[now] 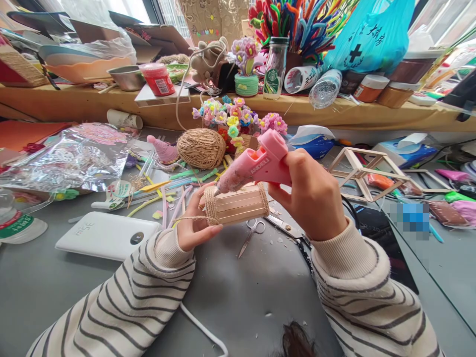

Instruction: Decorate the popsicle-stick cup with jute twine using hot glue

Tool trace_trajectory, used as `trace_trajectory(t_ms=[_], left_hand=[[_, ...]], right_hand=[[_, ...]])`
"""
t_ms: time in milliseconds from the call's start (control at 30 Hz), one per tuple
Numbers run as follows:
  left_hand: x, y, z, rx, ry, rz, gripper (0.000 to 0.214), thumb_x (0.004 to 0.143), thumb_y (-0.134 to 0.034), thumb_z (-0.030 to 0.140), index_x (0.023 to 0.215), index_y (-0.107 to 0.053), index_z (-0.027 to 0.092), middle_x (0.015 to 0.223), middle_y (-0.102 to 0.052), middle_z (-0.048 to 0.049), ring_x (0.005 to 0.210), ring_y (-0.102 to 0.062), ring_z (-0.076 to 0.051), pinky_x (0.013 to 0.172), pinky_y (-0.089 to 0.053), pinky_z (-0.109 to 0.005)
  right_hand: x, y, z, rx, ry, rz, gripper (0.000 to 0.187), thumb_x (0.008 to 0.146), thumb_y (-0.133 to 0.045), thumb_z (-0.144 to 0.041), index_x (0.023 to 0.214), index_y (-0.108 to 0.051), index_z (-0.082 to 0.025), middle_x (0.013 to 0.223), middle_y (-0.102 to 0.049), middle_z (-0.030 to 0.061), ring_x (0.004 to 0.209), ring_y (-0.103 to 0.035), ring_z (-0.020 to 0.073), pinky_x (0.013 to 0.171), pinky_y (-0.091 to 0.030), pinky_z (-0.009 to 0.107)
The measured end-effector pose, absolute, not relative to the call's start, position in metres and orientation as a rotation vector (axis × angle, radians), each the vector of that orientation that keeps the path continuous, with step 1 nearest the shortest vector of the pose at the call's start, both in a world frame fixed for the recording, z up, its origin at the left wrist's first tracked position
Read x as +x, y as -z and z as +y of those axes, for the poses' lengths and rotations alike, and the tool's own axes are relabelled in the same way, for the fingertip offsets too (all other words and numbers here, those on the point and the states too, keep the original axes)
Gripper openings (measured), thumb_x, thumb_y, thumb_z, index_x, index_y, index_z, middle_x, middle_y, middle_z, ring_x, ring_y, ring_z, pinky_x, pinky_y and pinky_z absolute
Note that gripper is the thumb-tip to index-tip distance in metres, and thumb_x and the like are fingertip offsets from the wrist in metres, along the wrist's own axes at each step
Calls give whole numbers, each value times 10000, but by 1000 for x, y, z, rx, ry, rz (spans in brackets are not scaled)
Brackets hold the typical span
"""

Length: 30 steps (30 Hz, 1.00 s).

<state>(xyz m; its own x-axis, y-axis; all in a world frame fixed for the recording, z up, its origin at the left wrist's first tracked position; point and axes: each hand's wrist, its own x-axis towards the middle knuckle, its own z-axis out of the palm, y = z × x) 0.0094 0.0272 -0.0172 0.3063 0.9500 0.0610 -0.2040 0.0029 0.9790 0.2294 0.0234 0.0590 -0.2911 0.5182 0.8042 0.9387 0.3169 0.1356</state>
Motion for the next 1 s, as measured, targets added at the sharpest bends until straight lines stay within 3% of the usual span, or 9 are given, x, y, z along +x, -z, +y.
trace_trajectory(t_ms=[233,1000], left_hand=[[10,16,27,1229,-1073,809,843,560,-741,314,1280,-303,296,1211,-422,-83,930,-575,-217,785,-495,-361],[8,16,28,1257,-1048,765,825,590,-730,277,1281,-281,300,1215,-385,-82,980,-561,-224,753,-525,-326]], right_hand=[[232,-55,29,-1178,832,-1892,192,799,-528,-297,965,-455,-236,735,-541,12,622,-562,173,505,-443,267],[232,-56,29,-1237,833,-1918,144,799,-521,-262,891,-415,-228,715,-492,14,584,-524,164,509,-432,270]])
